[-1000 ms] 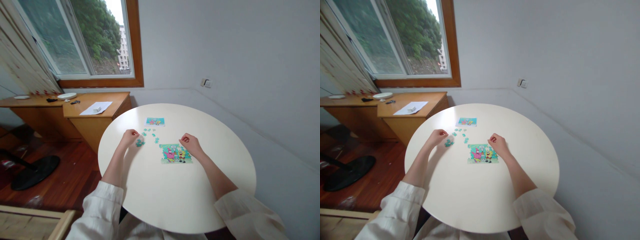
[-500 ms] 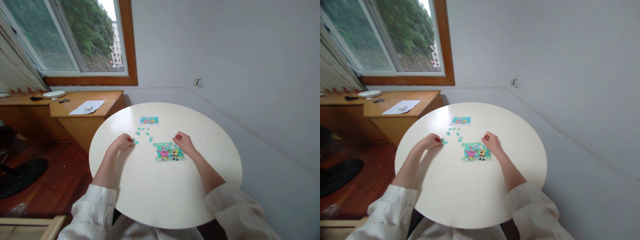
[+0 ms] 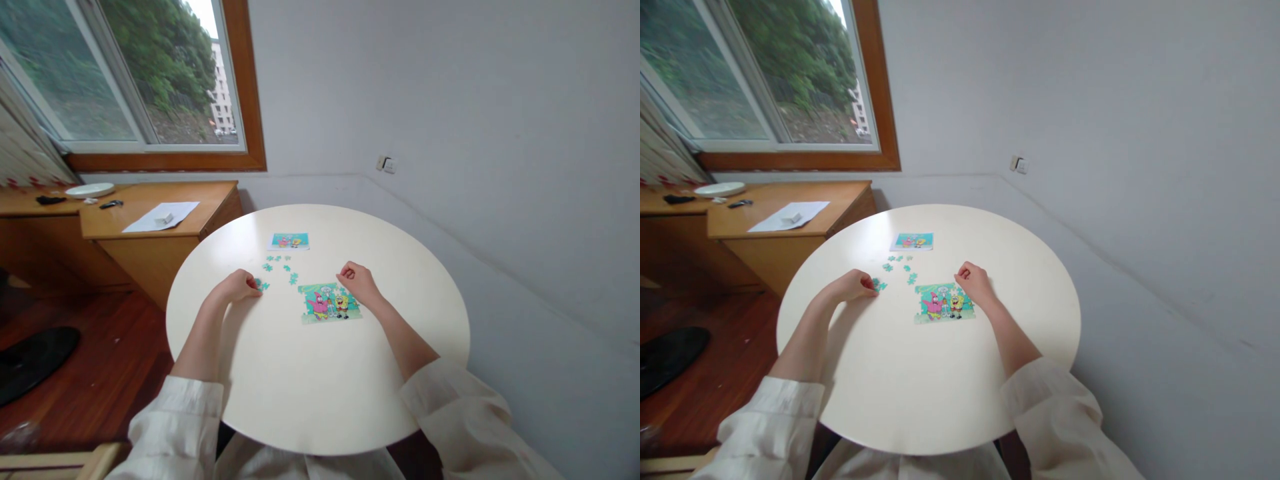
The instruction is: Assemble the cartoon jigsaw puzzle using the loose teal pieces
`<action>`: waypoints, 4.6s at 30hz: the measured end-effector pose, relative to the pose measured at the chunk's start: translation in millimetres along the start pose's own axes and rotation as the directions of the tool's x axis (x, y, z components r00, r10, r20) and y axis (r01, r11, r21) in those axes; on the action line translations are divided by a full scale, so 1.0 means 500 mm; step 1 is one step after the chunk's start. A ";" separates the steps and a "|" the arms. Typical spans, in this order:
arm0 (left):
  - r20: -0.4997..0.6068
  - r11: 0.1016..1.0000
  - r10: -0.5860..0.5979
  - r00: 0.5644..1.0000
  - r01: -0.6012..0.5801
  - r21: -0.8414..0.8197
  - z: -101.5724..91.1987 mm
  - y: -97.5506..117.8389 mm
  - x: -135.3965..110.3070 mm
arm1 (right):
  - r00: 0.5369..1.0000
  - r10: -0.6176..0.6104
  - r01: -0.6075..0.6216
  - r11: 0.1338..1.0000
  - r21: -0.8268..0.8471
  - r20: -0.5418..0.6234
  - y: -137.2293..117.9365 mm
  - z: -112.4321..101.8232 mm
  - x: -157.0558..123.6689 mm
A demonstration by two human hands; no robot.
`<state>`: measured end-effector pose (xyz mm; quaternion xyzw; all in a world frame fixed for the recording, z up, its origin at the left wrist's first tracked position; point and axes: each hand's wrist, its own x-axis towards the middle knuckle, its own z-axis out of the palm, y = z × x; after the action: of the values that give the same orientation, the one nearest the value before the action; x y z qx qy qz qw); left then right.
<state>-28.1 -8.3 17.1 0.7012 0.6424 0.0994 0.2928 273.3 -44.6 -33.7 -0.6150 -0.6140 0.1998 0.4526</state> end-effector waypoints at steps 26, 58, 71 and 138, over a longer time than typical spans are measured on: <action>-0.004 0.708 0.355 0.935 -0.272 -0.651 0.090 0.074 -0.008 | 1.000 0.004 -0.004 1.000 0.013 -0.002 -0.016 -0.003 -0.004; 0.091 0.467 0.492 0.866 -0.175 -0.866 0.134 0.119 -0.038 | 0.946 -0.167 0.136 0.982 0.129 0.279 -0.095 0.037 -0.039; 0.075 0.485 0.509 0.858 -0.214 -0.848 0.139 0.117 -0.031 | 0.935 -0.137 0.077 0.979 0.190 0.326 -0.093 0.036 -0.039; -0.208 0.580 0.306 0.929 -0.355 -0.734 0.127 0.090 0.001 | 0.979 -0.074 0.052 0.992 0.118 0.188 -0.048 0.007 -0.009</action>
<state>42.8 -25.9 -10.0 0.6166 0.4073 0.4324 0.5166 255.7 -51.7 -17.6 -0.5467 -0.6616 0.2782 0.4313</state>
